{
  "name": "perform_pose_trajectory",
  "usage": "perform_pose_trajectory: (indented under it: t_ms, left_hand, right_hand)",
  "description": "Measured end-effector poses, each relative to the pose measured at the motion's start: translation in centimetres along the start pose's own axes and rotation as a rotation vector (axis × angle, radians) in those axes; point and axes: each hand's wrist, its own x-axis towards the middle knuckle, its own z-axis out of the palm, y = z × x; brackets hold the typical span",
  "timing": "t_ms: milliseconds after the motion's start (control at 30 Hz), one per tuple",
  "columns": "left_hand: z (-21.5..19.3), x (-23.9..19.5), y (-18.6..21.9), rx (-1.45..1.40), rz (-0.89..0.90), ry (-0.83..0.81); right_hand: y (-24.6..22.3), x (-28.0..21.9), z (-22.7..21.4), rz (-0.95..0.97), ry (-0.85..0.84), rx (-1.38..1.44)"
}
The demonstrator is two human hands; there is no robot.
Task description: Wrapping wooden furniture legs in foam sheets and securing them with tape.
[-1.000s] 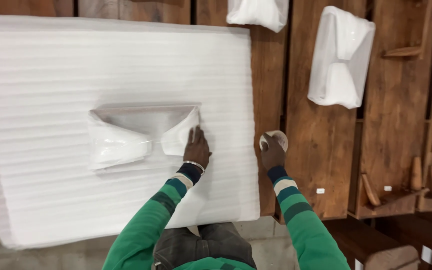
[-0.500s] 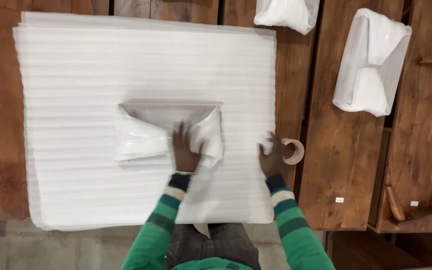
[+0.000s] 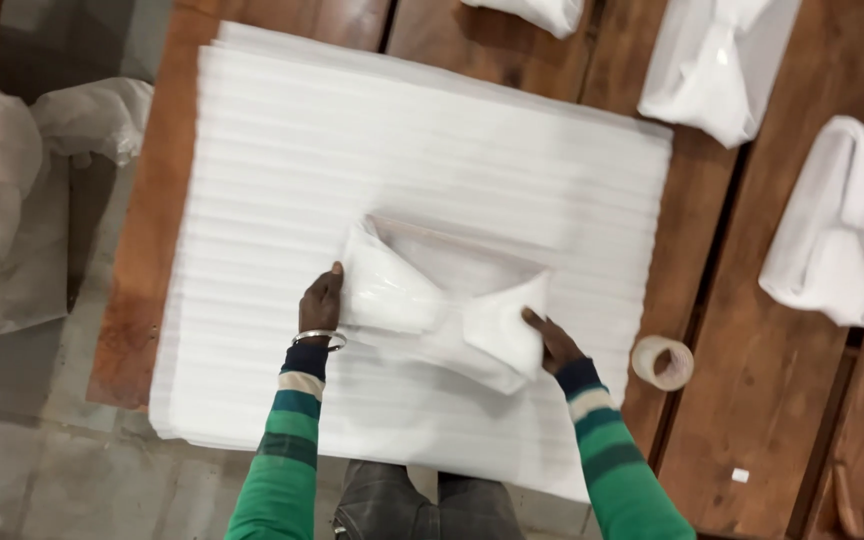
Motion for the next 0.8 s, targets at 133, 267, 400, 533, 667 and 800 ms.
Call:
perform_pose_trajectory:
  t_ms: [133,267,400,533,667,800]
  left_hand:
    - [-4.1,5.4,-2.5,0.013,0.019,-0.096]
    - [-4.8,8.2,-7.6,-0.369,0.116,-0.094]
    - [-4.7,3.8,-4.4,0.977,0.004,-0.223]
    - [-5.1,4.1,-3.6,0.95,-0.064,-0.322]
    - [-5.3,4.5,-2.9,0.874,-0.121,-0.38]
    - [-6.3,5.1,-0.8,0.836,-0.214,-0.525]
  right_hand:
    - [1.1,-2.0,3.6,-0.137,-0.067,-0.009]
    - [0.8,0.2,10.2,-0.199,-0.093,0.373]
    - [-5.1,7.2,21.1,-0.317,-0.209,0.589]
    - [-15.3,16.3,34.2,-0.426,-0.342,0.688]
    - [-24.7,24.6,43.6,-0.554,-0.269,0.709]
    - [-29.1,28.7,50.2,-0.527,-0.198,0.719]
